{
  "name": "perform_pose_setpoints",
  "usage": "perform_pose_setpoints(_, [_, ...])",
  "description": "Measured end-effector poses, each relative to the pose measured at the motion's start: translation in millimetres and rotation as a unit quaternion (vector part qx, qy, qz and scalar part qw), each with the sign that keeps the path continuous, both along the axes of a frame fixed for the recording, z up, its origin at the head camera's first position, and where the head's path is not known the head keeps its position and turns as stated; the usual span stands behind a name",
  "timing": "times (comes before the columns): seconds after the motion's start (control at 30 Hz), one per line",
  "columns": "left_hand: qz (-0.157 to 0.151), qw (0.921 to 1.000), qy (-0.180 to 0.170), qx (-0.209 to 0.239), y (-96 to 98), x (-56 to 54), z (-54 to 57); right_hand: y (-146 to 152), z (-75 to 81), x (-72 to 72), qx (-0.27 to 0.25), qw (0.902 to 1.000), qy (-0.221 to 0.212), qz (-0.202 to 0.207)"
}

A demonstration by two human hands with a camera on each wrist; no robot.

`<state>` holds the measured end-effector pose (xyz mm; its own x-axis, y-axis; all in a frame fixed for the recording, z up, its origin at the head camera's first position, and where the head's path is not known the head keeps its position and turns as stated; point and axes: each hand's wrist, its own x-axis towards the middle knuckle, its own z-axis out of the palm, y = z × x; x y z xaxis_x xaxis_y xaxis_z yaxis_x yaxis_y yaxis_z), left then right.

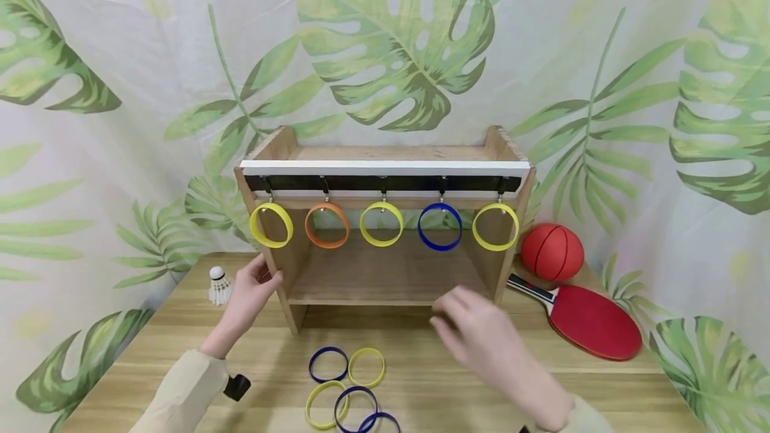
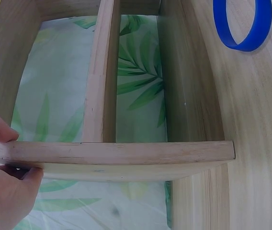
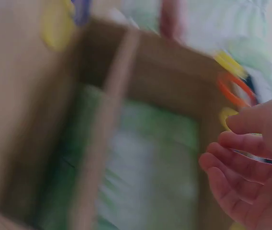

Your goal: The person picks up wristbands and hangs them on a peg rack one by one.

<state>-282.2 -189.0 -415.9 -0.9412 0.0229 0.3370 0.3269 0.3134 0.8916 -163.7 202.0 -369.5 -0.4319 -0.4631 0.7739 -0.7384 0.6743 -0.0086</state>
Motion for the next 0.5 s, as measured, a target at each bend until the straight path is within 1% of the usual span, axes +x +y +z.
perform_pose_setpoints(0.07, [0.0,1.0,0.002,-0.001,0.8,0.0,0.1,-11.1,-28.4,-1.8,0.013,0.9992,-0.022,0.031])
perform_pose_setpoints(0.1, [-0.001,1.0,0.004,0.0,1.0,-0.3,-0.2,-16.0,-41.5,-1.6,0.021,0.9979,-0.044,0.043])
perform_pose_setpoints(0.13, [-0.002,1.0,0.004,-0.001,1.2,-0.3,-0.4,-20.9,-53.6,-0.4,0.031,0.9963,-0.066,0.047])
perform_pose_setpoints(0.23, [-0.004,1.0,0.005,0.002,1.8,-0.4,-0.6,-31.6,-82.0,2.9,0.059,0.9856,-0.145,0.062])
perform_pose_setpoints(0.3, [-0.005,1.0,0.005,0.003,1.6,-0.9,-0.6,-36.8,-95.4,3.5,0.068,0.9731,-0.205,0.081])
perform_pose_setpoints(0.4, [-0.004,1.0,0.004,0.005,1.7,-0.8,0.2,-43.6,-108.9,1.3,0.071,0.9517,-0.281,0.102])
perform_pose_setpoints(0.43, [-0.002,1.0,0.004,0.007,2.0,-0.6,0.5,-46.0,-112.3,0.1,0.071,0.9452,-0.3,0.108])
perform_pose_setpoints(0.47, [-0.001,1.0,0.003,0.008,2.2,-0.3,1.0,-48.7,-115.3,-1.4,0.071,0.941,-0.311,0.114])
perform_pose_setpoints(0.5, [0.0,1.0,0.002,0.008,2.5,0.0,1.3,-51.3,-118.0,-2.8,0.072,0.9394,-0.314,0.117])
